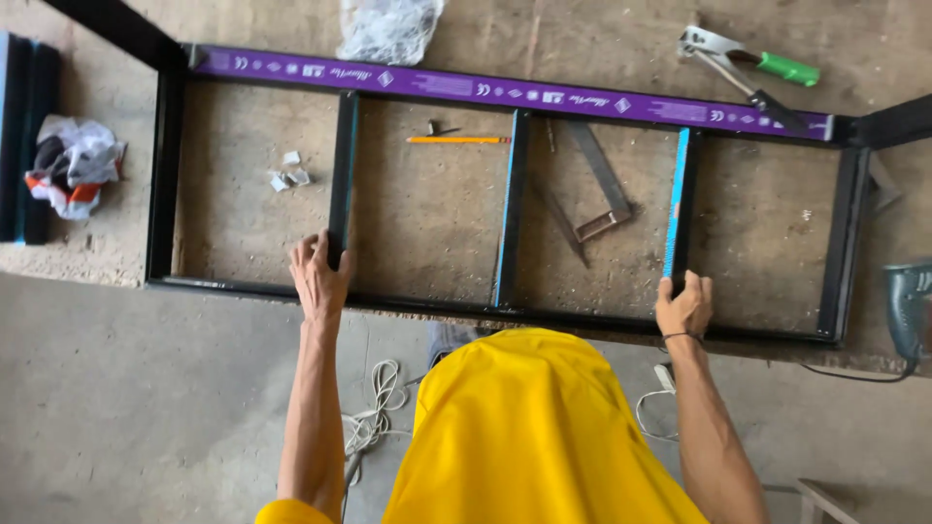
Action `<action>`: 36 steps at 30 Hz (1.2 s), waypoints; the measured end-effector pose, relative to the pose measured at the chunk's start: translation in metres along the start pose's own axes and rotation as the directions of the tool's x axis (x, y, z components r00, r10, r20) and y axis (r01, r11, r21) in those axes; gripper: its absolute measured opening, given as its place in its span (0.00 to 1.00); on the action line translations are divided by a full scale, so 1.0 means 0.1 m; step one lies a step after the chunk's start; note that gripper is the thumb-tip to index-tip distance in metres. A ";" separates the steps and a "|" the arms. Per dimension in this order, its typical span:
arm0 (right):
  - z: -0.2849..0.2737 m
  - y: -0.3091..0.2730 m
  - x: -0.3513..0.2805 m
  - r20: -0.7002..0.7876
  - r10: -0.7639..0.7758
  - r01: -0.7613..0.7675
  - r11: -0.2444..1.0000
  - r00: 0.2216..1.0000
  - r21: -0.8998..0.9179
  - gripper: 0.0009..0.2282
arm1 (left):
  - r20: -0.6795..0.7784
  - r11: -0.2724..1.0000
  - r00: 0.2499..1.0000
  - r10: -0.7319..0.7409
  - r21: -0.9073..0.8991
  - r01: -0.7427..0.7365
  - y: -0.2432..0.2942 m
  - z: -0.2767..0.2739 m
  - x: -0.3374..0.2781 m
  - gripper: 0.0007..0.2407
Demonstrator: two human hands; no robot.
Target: Assembling a metal frame using a power drill and a hand riveter
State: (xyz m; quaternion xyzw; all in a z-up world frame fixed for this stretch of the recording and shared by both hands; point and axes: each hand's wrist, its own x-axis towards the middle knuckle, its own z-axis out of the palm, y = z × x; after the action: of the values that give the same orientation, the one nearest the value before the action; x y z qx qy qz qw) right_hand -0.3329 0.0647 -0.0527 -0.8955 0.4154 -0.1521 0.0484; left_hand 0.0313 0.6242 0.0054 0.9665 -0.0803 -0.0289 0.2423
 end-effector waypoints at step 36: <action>-0.20 -1.25 0.41 0.167 -0.171 0.101 0.928 0.971 0.359 0.17 | 0.609 0.992 0.786 0.111 -0.017 -0.127 3.40 1.95 0.61 0.14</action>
State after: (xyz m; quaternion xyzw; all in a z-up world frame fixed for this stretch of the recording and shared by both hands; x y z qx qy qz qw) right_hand -0.2235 0.1158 0.0023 -0.9101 0.3119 -0.1375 0.2357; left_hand 0.0249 0.2276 -0.0068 0.9018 -0.2149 -0.3215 0.1929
